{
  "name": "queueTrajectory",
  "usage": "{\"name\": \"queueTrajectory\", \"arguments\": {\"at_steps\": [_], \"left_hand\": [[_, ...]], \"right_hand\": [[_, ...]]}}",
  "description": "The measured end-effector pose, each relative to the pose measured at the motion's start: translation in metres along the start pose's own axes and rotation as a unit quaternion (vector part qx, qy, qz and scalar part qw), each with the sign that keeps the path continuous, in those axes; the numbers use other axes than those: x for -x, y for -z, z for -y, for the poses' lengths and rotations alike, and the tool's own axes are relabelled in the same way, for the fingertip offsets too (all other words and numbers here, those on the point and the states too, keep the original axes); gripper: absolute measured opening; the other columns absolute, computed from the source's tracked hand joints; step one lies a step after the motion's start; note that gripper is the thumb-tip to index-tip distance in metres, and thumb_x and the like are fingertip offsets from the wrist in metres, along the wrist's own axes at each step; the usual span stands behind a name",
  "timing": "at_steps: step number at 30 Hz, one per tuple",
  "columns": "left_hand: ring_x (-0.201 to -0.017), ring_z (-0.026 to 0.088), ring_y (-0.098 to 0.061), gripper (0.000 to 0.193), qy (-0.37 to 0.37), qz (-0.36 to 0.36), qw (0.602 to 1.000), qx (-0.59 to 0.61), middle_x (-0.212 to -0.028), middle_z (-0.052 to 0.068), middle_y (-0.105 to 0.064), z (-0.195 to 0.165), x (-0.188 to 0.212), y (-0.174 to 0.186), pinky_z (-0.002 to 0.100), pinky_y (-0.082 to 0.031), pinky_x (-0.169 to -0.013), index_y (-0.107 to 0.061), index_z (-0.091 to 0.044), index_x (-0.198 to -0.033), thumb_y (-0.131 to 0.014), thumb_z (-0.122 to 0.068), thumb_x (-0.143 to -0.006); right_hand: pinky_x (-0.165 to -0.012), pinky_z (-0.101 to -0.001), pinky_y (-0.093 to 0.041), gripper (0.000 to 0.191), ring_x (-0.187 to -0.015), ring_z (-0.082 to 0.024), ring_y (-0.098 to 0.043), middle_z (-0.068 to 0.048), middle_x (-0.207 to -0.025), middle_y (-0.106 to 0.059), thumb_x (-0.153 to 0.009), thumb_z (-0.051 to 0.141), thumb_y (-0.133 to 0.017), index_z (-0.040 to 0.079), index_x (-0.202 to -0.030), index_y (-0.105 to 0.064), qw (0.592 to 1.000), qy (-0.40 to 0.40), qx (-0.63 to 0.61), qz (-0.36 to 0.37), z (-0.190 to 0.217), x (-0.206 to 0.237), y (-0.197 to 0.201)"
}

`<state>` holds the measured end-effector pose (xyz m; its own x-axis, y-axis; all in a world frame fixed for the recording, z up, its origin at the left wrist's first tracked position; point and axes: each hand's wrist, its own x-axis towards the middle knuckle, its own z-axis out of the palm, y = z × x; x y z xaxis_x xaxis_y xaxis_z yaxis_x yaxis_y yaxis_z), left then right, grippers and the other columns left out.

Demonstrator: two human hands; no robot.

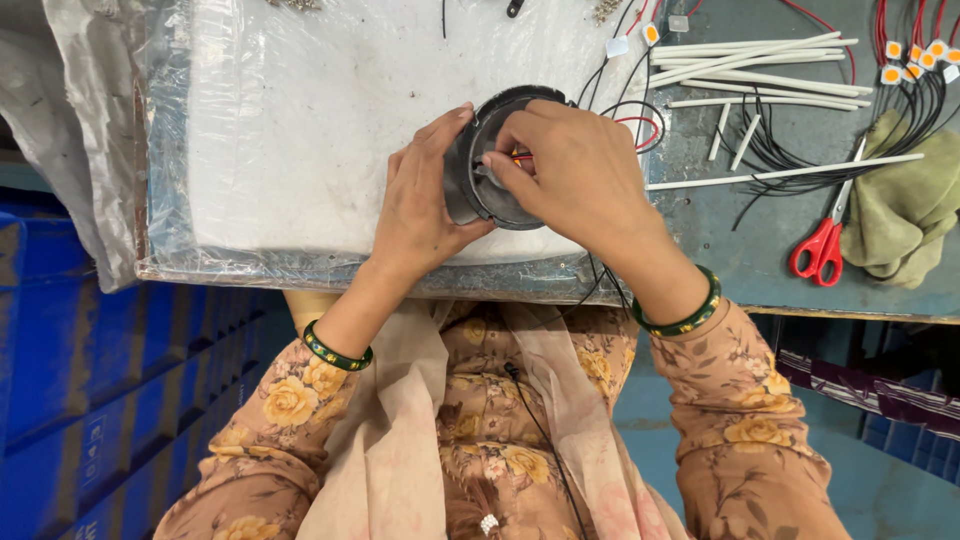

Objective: The person assembles an LED light by inserting wires into a white base, placing it into a black heat sink, and soldering the connections with a soldering iron. They then slide a white plastic tube over the wires and place the heat sink into a black housing.

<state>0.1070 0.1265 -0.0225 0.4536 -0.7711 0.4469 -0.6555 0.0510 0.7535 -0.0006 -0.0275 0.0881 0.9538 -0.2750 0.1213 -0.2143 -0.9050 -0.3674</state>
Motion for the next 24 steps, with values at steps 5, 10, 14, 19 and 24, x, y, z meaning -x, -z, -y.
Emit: {"name": "queueTrajectory", "arguments": {"at_steps": [5,10,14,19,24], "left_hand": [[-0.146,0.029,-0.049,0.108,-0.003,-0.002,1.0,-0.001,-0.159,0.01,-0.048,0.0,0.001,-0.002,0.044,-0.039,-0.116,-0.035,-0.011,-0.153,-0.098,-0.019,-0.066],[-0.146,0.029,-0.05,0.107,0.002,0.0,1.0,-0.001,-0.159,0.01,-0.048,0.001,0.001,-0.001,0.044,-0.039,-0.116,-0.035,-0.011,-0.153,-0.098,-0.02,-0.067],[-0.146,0.029,-0.05,0.107,0.003,0.003,1.0,-0.006,-0.159,0.011,-0.048,0.002,0.001,-0.001,0.044,-0.039,-0.116,-0.035,-0.01,-0.154,-0.097,-0.02,-0.069],[-0.145,0.03,-0.05,0.108,0.002,0.004,1.0,-0.012,-0.158,0.011,-0.048,0.002,0.001,-0.003,0.044,-0.039,-0.116,-0.035,-0.012,-0.155,-0.098,-0.023,-0.068],[-0.142,0.032,-0.051,0.115,-0.01,0.024,1.0,-0.016,-0.156,0.012,-0.048,-0.002,0.0,0.0,0.045,-0.038,-0.114,-0.033,-0.014,-0.156,-0.098,-0.026,-0.062]], "right_hand": [[-0.059,-0.0432,-0.048,0.021,-0.072,-0.031,-0.066,-0.006,-0.082,-0.067,-0.092,0.028,-0.077,0.008,-0.089,-0.072,1.0,-0.011,-0.019,0.0,0.0,0.0,-0.001],[-0.06,-0.043,-0.049,0.02,-0.075,-0.03,-0.067,-0.005,-0.083,-0.067,-0.093,0.028,-0.077,0.009,-0.088,-0.072,1.0,-0.011,-0.02,-0.006,-0.003,0.003,-0.006],[-0.061,-0.0433,-0.05,0.017,-0.078,-0.029,-0.066,-0.005,-0.086,-0.063,-0.091,0.026,-0.078,0.01,-0.088,-0.071,0.998,0.017,0.05,-0.042,-0.006,0.008,-0.019],[-0.068,-0.043,-0.051,0.012,-0.082,-0.028,-0.063,-0.007,-0.091,-0.059,-0.088,0.018,-0.077,0.01,-0.096,-0.071,0.991,0.069,0.081,-0.086,-0.003,0.015,-0.037],[-0.075,-0.044,-0.05,0.015,-0.085,-0.033,-0.062,-0.011,-0.096,-0.058,-0.09,0.01,-0.072,0.007,-0.105,-0.072,0.992,0.094,0.034,-0.075,-0.007,0.033,-0.031]]}}
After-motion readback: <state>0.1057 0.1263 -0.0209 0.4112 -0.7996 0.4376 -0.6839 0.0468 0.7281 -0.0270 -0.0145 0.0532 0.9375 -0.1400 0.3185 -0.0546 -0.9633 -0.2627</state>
